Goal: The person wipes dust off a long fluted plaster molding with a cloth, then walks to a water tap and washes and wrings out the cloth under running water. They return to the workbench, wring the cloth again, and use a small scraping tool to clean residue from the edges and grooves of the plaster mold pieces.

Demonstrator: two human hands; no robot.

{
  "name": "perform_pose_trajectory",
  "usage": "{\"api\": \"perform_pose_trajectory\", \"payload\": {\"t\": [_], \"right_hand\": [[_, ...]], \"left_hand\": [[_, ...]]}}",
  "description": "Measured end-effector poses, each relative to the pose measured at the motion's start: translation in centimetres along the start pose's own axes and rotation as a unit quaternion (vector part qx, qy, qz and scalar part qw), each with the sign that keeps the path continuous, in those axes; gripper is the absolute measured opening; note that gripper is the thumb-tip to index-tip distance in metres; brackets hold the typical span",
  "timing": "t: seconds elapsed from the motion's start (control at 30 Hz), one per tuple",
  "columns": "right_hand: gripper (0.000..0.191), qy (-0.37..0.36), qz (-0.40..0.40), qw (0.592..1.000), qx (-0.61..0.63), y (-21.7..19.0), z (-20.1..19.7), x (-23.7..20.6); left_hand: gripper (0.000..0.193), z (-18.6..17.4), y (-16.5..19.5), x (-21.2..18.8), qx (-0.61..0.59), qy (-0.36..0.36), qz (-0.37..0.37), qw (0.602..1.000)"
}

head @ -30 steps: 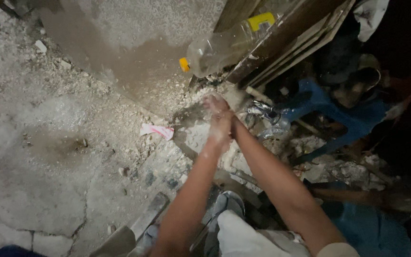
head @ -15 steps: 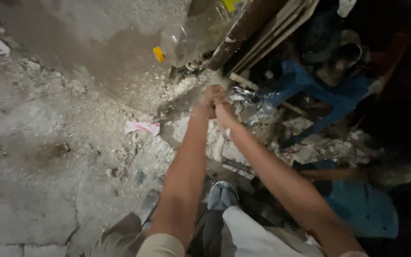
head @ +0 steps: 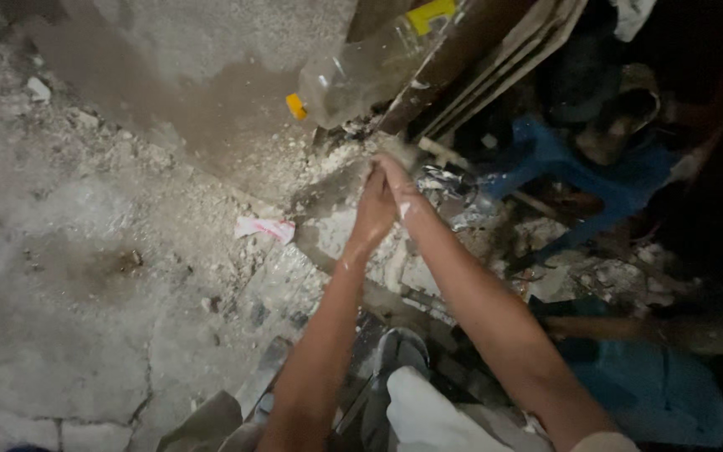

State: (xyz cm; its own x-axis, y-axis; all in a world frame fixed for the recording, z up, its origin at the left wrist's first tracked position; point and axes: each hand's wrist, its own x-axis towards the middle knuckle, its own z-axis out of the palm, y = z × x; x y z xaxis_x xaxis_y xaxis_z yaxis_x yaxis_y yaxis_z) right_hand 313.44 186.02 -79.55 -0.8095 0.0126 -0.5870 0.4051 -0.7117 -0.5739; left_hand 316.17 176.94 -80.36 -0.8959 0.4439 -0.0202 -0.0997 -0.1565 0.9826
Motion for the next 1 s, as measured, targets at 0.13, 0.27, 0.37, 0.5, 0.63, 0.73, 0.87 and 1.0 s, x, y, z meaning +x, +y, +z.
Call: {"api": "perform_pose_trajectory", "payload": {"t": [0.13,0.27,0.37,0.5,0.63,0.73,0.87,1.0], "right_hand": [[0.034,-0.060,0.092,0.994,0.020,-1.5,1.8,1.6],[0.037,-0.036,0.152,0.935,-0.319,-0.9,6.1,1.6],[0.037,-0.021,0.127,0.896,-0.426,-0.6,7.1,2.1],[0.047,0.017,-0.041,0.966,-0.256,0.7,4.9,2.0],[0.047,0.017,-0.130,0.985,-0.109,2.8,2.2,0.4],[0.051,0.025,-0.155,0.974,-0.162,2.5,1.5,-0.6],[0.066,0.289,-0.093,0.868,-0.393,2.9,3.7,-1.9],[0.089,0.238,-0.438,0.615,-0.611,9.3,4.4,-9.3]], "left_hand": [[0.067,2.0,2.6,-2.8,-0.013,0.090,-0.054,0.994],[0.081,4.9,3.8,-5.2,-0.011,0.117,-0.025,0.993],[0.094,5.0,4.0,-5.2,0.002,0.117,0.006,0.993],[0.102,2.7,3.6,-1.4,-0.139,0.141,-0.162,0.967],[0.081,1.6,2.5,2.4,-0.340,0.123,-0.236,0.902],[0.046,1.1,1.2,3.4,-0.527,0.026,-0.285,0.800],[0.044,0.7,-0.6,5.0,-0.447,0.005,-0.380,0.810],[0.042,0.8,-1.2,6.7,-0.031,-0.091,-0.292,0.952]]}}
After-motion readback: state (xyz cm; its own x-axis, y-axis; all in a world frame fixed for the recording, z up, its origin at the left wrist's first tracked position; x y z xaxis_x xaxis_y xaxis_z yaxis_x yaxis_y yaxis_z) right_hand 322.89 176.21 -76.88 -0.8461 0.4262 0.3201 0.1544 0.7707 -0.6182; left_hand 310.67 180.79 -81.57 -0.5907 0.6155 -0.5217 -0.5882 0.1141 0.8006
